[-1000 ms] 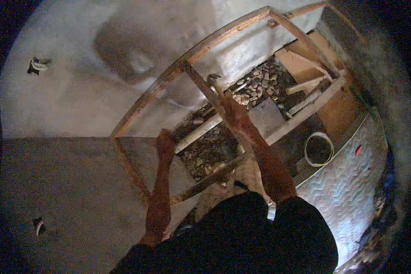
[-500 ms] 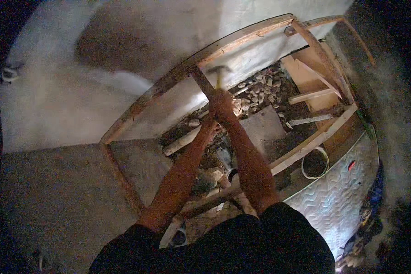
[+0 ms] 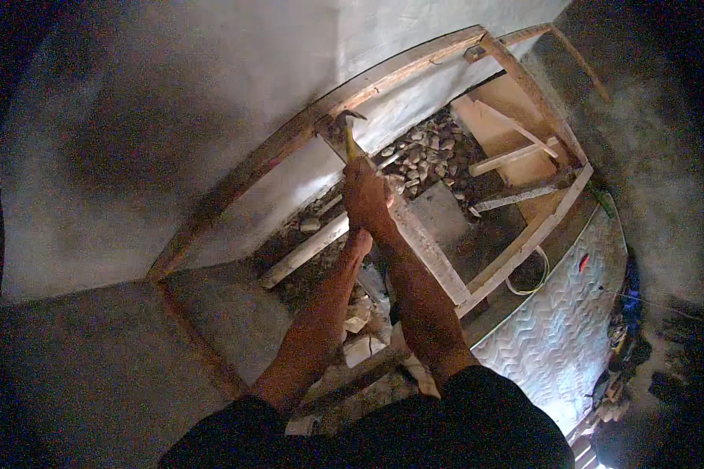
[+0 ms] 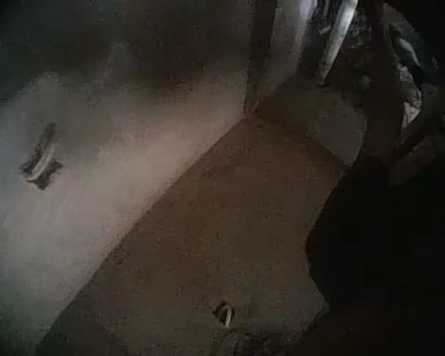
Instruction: Measure and reinforce a wooden frame in a renovation area using a hammer and tape measure.
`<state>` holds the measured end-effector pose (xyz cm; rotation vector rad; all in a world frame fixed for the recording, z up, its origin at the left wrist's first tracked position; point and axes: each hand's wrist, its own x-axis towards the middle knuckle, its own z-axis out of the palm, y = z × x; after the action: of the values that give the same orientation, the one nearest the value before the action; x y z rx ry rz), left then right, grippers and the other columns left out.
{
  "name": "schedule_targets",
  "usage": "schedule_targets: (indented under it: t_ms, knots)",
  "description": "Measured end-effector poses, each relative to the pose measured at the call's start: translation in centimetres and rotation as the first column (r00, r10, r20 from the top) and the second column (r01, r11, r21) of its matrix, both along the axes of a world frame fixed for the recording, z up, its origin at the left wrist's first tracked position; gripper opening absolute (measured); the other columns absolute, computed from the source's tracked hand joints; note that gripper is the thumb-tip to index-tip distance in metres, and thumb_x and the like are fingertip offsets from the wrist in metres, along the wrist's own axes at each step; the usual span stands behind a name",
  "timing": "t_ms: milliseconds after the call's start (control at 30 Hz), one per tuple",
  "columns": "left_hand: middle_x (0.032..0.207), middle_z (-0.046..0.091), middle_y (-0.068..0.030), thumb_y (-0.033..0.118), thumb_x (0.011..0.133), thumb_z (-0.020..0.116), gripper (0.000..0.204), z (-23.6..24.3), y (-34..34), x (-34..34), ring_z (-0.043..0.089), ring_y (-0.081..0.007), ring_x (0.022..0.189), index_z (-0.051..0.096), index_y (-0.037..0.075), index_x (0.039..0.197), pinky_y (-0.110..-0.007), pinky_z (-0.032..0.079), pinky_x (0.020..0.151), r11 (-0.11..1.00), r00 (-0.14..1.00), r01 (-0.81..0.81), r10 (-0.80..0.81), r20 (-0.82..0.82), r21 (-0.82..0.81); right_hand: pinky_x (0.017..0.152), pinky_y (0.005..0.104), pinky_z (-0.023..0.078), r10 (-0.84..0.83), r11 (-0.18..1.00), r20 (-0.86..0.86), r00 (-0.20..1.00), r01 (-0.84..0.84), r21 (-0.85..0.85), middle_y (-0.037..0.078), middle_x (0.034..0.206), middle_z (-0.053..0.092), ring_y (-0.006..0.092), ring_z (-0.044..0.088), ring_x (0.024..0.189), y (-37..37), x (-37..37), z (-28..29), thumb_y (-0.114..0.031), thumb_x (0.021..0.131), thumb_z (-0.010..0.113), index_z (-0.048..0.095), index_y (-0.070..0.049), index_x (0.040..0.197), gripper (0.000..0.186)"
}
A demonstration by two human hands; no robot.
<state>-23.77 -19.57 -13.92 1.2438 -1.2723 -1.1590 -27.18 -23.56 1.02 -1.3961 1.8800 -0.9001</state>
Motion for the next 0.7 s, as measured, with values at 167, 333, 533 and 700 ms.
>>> schedule_targets:
  t_ms: [167, 333, 533, 700]
  knots:
    - [0.086, 0.062, -0.0135, 0.032, 0.072, 0.064, 0.037, 1.3, -0.4, 0.3, 0.058, -0.0316, 0.080, 0.057, 0.001, 0.091, -0.038, 0.045, 0.067, 0.971, 0.976, 0.158, -0.181, 0.123, 0.177, 0.054, 0.0357, 0.042, -0.168, 0.978, 0.101, 0.981, 0.179, -0.112, 0.014, 0.063, 0.049, 0.0254, 0.052, 0.057, 1.3, 0.9, 3.1, -0.035, 0.092, 0.032, 0.049, -0.003, 0.095, 0.036]
    - [0.089, 0.061, -0.0179, 0.043, 0.067, 0.066, 0.057, 3.7, -1.5, 2.7, 0.058, -0.0340, 0.084, 0.056, -0.004, 0.099, -0.037, 0.045, 0.074, 0.860, 0.958, 0.278, -0.214, -0.193, 0.427, 0.030, 0.0232, 0.024, -0.307, 0.915, 0.852, 0.425, 0.377, 0.142, -0.003, 0.053, 0.036, 0.0090, 0.029, 0.034, 4.9, 0.7, 4.7, -0.043, 0.091, 0.035, 0.046, -0.011, 0.104, 0.036]
    - [0.086, 0.055, -0.0232, 0.042, 0.082, 0.045, 0.050, 10.4, -5.9, 6.8, 0.055, -0.0349, 0.081, 0.051, -0.006, 0.096, -0.043, 0.043, 0.075, 0.660, 0.519, 0.598, -0.751, 0.408, 0.454, 0.029, 0.0227, 0.019, -0.438, 0.778, 0.882, 0.174, 0.565, 0.275, -0.004, 0.050, 0.026, 0.0063, 0.024, 0.034, 12.6, -3.3, 4.4, -0.046, 0.091, 0.036, 0.045, -0.015, 0.100, 0.033]
    - [0.066, 0.055, -0.0113, 0.014, 0.085, 0.045, 0.019, 19.1, -15.4, 10.1, 0.054, -0.0227, 0.063, 0.055, 0.002, 0.073, -0.036, 0.045, 0.069, 0.798, 0.563, 0.579, -0.540, 0.626, 0.167, 0.032, 0.0233, 0.024, -0.459, 0.779, 0.881, 0.117, 0.530, 0.336, -0.002, 0.052, 0.034, 0.0068, 0.030, 0.038, 15.6, -3.2, 5.6, -0.039, 0.094, 0.034, 0.048, -0.011, 0.097, 0.032]
